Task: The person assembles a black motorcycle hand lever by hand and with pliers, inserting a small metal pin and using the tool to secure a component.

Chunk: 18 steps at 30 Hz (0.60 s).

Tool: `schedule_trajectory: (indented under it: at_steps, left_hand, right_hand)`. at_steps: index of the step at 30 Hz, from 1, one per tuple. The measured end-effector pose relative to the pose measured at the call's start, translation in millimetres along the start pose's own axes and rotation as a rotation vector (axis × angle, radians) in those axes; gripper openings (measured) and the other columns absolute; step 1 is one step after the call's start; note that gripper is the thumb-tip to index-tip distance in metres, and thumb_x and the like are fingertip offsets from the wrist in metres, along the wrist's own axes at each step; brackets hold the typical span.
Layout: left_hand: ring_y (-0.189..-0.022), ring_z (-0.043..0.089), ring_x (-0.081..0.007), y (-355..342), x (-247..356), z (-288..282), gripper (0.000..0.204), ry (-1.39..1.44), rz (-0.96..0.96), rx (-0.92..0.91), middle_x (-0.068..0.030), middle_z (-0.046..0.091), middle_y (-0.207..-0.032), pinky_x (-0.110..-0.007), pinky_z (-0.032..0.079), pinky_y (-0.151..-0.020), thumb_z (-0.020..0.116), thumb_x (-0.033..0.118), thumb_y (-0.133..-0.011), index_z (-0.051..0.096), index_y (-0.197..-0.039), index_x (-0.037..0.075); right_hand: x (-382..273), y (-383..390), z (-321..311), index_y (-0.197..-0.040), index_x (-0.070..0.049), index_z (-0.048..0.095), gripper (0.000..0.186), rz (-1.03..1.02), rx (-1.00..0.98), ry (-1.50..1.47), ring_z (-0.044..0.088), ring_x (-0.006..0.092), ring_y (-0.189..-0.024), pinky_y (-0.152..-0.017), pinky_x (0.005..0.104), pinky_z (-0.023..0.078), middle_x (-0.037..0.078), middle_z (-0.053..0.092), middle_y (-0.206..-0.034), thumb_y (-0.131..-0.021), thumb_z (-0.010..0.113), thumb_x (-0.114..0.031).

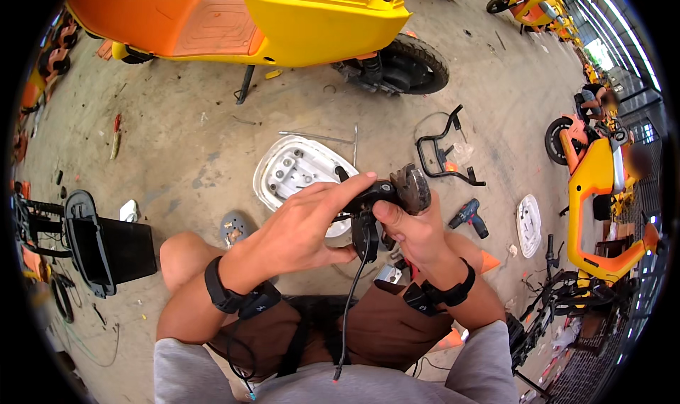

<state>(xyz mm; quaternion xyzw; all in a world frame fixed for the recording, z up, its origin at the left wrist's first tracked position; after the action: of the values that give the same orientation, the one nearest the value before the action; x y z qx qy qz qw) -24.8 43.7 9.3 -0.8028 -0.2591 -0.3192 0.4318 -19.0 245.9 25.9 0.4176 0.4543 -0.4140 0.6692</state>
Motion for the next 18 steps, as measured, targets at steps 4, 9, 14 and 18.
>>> schedule_trajectory:
  at_steps: [4,9,14,18]
  left_hand:
    - [-0.089,0.065,-0.032,-2.0,1.5,-4.9,0.097,-0.087,0.009,-0.024,-0.0168,0.065,-0.11,-0.038,0.051,-0.08,0.085,0.005,-0.055,0.04,-0.14,-0.003]
    - [-0.087,0.065,-0.0324,-3.4,3.6,-9.4,0.095,-0.048,0.024,-0.019,-0.0174,0.065,-0.11,-0.038,0.051,-0.077,0.085,0.005,-0.054,0.042,-0.138,-0.003]
    - [-0.091,0.064,-0.0328,0.7,3.8,-10.7,0.094,0.024,-0.072,-0.025,-0.0184,0.063,-0.116,-0.039,0.052,-0.08,0.086,0.004,-0.055,0.043,-0.138,-0.002]
    - [-0.107,0.064,-0.0289,2.2,14.0,-19.5,0.094,0.16,-0.237,-0.006,-0.0173,0.059,-0.126,-0.039,0.053,-0.093,0.087,0.002,-0.057,0.043,-0.14,0.001]
  right_hand:
    - [3.5,-3.3,3.5,-0.104,0.0,0.071,0.026,-0.058,0.023,0.037,0.046,0.0018,-0.061,-0.053,0.0204,0.032,-0.005,0.062,-0.075,-0.087,0.076,-0.019]
    - [2.8,-3.5,6.6,-0.098,-0.004,0.071,0.022,0.058,0.012,-0.046,0.042,0.0015,-0.057,-0.049,0.0214,0.028,-0.007,0.056,-0.069,-0.087,0.077,-0.022]
    - [3.1,-5.3,3.5,-0.105,0.0,0.069,0.029,0.066,-0.037,-0.025,0.053,0.0035,-0.066,-0.056,0.0201,0.038,-0.003,0.062,-0.079,-0.085,0.079,-0.019]
    - [-9.2,-5.6,8.3,-0.117,0.003,0.065,0.039,-0.021,-0.03,-0.04,0.059,0.0059,-0.083,-0.068,0.0197,0.047,0.001,0.066,-0.095,-0.085,0.079,-0.013]
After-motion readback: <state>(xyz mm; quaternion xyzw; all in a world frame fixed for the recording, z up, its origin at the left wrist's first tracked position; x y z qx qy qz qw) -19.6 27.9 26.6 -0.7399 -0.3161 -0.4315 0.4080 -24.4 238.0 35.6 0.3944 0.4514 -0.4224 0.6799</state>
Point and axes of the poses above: each hand's wrist, its own y-axis away from the middle knuckle, its own z-axis out of the palm, x = y × z, the point moved 1 cm from there along -y, towards the middle knuckle
